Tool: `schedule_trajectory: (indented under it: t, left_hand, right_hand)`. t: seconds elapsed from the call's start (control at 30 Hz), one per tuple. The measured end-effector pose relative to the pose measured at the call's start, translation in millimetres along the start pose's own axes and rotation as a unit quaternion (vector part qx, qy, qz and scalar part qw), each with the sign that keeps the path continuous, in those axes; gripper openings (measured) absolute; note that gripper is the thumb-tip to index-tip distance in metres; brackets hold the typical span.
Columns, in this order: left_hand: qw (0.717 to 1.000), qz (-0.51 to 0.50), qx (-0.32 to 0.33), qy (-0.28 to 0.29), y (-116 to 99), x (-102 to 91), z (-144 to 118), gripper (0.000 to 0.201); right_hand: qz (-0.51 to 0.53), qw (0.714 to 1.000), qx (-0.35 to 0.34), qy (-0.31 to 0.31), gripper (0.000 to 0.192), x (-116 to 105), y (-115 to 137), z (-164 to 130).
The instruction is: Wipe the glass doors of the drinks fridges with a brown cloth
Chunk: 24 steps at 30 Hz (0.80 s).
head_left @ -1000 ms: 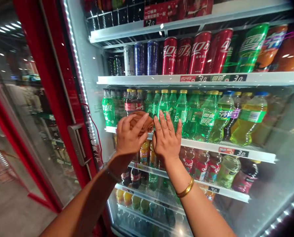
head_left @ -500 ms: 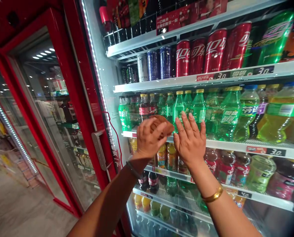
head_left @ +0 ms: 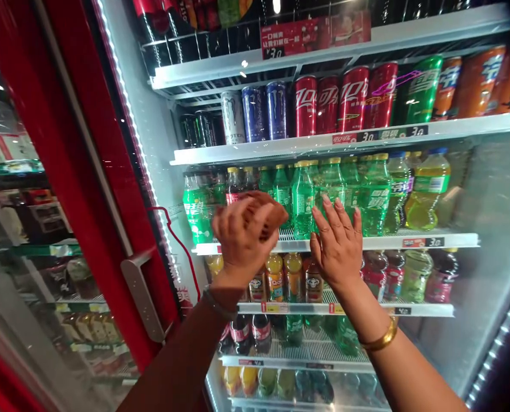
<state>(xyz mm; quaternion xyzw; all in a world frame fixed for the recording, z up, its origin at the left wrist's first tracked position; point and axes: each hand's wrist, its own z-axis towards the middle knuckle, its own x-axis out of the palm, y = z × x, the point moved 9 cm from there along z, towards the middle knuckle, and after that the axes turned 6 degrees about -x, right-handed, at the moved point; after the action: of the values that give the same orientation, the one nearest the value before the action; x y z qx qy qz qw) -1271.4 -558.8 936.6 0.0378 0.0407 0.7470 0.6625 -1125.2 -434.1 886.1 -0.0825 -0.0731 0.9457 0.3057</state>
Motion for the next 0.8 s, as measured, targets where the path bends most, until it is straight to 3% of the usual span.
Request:
schedule_trajectory:
  t: [0.1,0.2,0.27,0.37,0.5,0.57,0.7,0.77,0.8]
  left_hand:
    - [0.997,-0.025,-0.058,-0.041,3,-3.9,-7,0.049]
    - [0.996,-0.077,0.026,0.029,-27,6.1,-47,0.053]
    - [0.992,-0.086,0.057,0.069,-32,8.0,-66,0.06]
    - [0.992,-0.081,0.056,0.078,-7,2.2,-60,0.063]
    - [0.996,-0.066,-0.056,-0.022,38,-18.6,-43,0.062]
    - [0.996,-0.064,-0.067,-0.017,34,-18.9,-55,0.06]
    - [0.995,-0.071,0.016,0.075,6,-7.9,-84,0.051]
    - [0.995,-0.071,0.007,0.074,16,-11.3,-79,0.053]
    - [0.995,-0.069,-0.029,0.059,30,-15.3,-72,0.055]
  right_hand:
    - [-0.012,1.0,0.014,0.002,0.075,1,3,-3]
    - [-0.019,0.999,0.044,0.0,0.074,1,8,-5]
    - [-0.012,0.998,0.065,-0.005,0.074,0,16,-6]
    - [0.016,0.999,0.044,0.008,0.077,6,41,-6]
    - [0.015,0.999,-0.011,0.027,0.076,19,71,-12]
    - [0.008,1.0,-0.015,0.023,0.075,22,74,-17]
    - [0.016,0.999,-0.028,0.02,0.07,23,73,-21]
    - [0.02,0.999,-0.032,0.018,0.071,22,72,-21]
    - [0.021,0.999,-0.032,0.016,0.072,21,72,-21]
